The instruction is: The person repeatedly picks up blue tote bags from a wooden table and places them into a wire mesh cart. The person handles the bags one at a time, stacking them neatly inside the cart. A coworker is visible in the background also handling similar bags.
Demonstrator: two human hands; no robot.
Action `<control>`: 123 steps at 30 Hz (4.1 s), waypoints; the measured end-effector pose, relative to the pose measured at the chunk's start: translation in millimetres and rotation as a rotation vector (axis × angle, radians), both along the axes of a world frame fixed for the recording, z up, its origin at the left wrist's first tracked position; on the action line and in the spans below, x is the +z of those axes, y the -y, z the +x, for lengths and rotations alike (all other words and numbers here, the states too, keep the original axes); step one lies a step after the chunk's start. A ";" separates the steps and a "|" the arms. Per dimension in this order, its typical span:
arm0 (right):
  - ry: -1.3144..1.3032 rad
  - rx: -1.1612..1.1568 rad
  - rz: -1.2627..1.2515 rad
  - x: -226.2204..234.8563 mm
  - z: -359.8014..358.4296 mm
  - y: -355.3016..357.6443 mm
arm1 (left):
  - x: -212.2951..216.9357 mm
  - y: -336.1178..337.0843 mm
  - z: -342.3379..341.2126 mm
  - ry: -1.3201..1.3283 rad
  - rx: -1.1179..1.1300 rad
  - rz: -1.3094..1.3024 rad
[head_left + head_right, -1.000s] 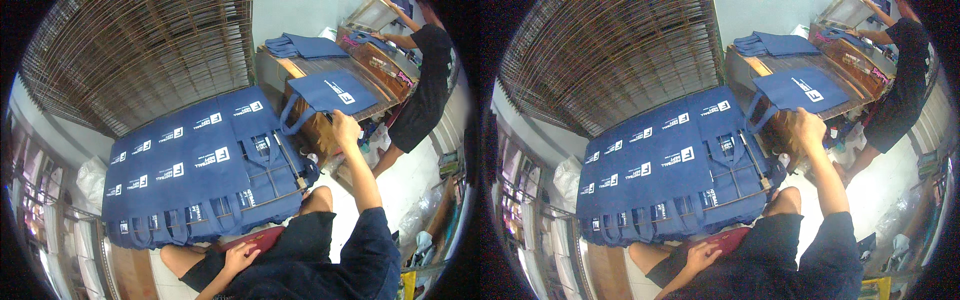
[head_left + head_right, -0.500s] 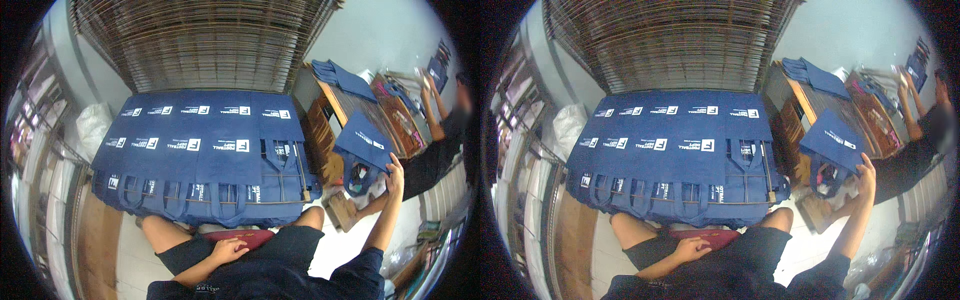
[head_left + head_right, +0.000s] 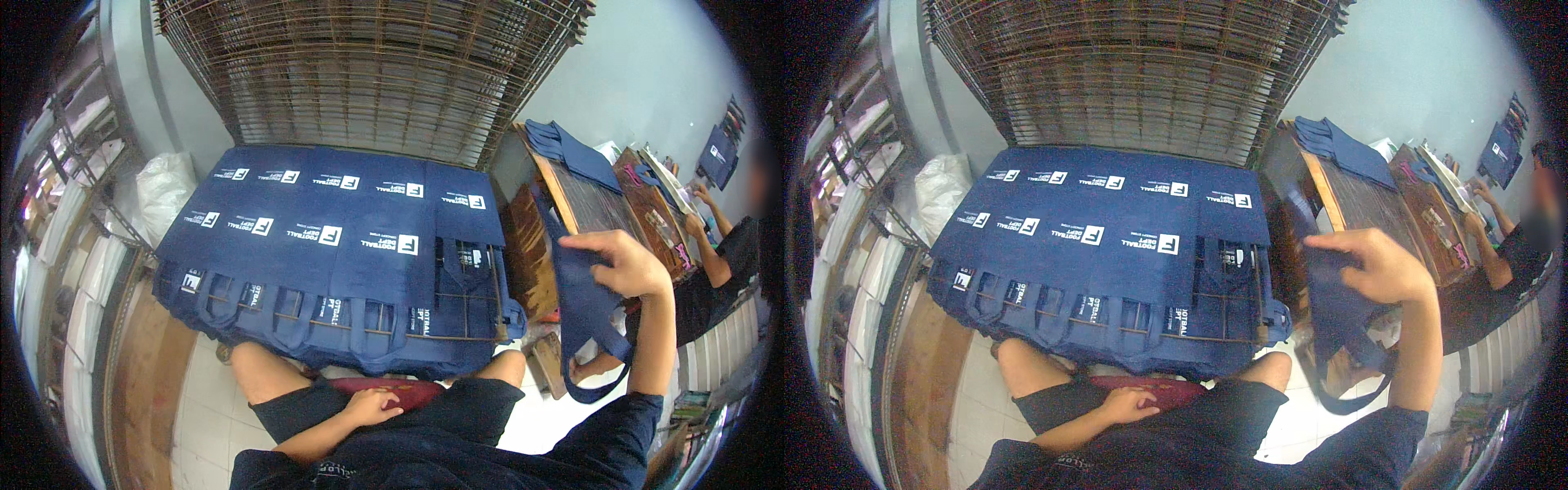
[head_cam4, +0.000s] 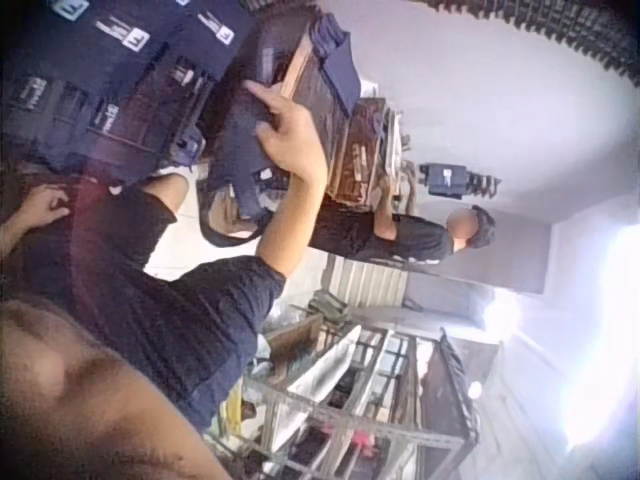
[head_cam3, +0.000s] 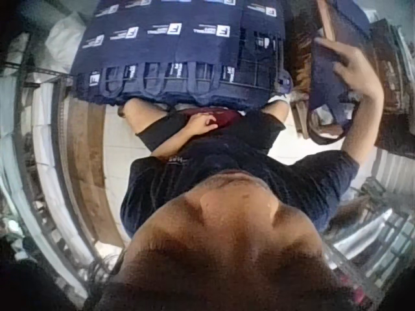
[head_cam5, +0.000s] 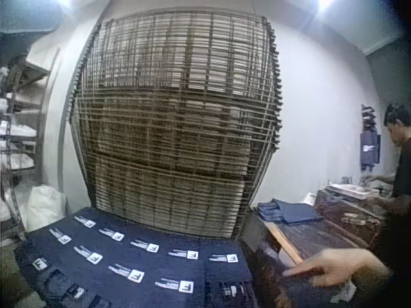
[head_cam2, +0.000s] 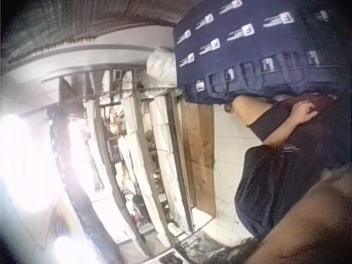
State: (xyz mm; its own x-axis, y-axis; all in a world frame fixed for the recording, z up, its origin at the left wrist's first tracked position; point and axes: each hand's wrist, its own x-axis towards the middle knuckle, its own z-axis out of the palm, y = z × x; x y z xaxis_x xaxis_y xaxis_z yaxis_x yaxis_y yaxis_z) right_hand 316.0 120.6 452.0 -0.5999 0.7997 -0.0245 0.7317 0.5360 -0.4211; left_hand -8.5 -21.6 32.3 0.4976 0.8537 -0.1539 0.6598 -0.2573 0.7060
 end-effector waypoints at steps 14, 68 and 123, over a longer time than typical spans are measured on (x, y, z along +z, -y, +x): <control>-1.003 -0.377 0.041 -121.7 46.3 -38.0 | 14.9 -5.5 4.3 -0.064 -0.054 -0.101; -0.657 -0.741 -0.014 -383.6 59.0 -110.0 | 55.2 -109.8 123.5 0.500 0.427 -0.271; 0.188 -0.900 0.934 -221.9 107.3 -32.4 | 67.0 -24.6 63.6 0.740 0.134 -0.503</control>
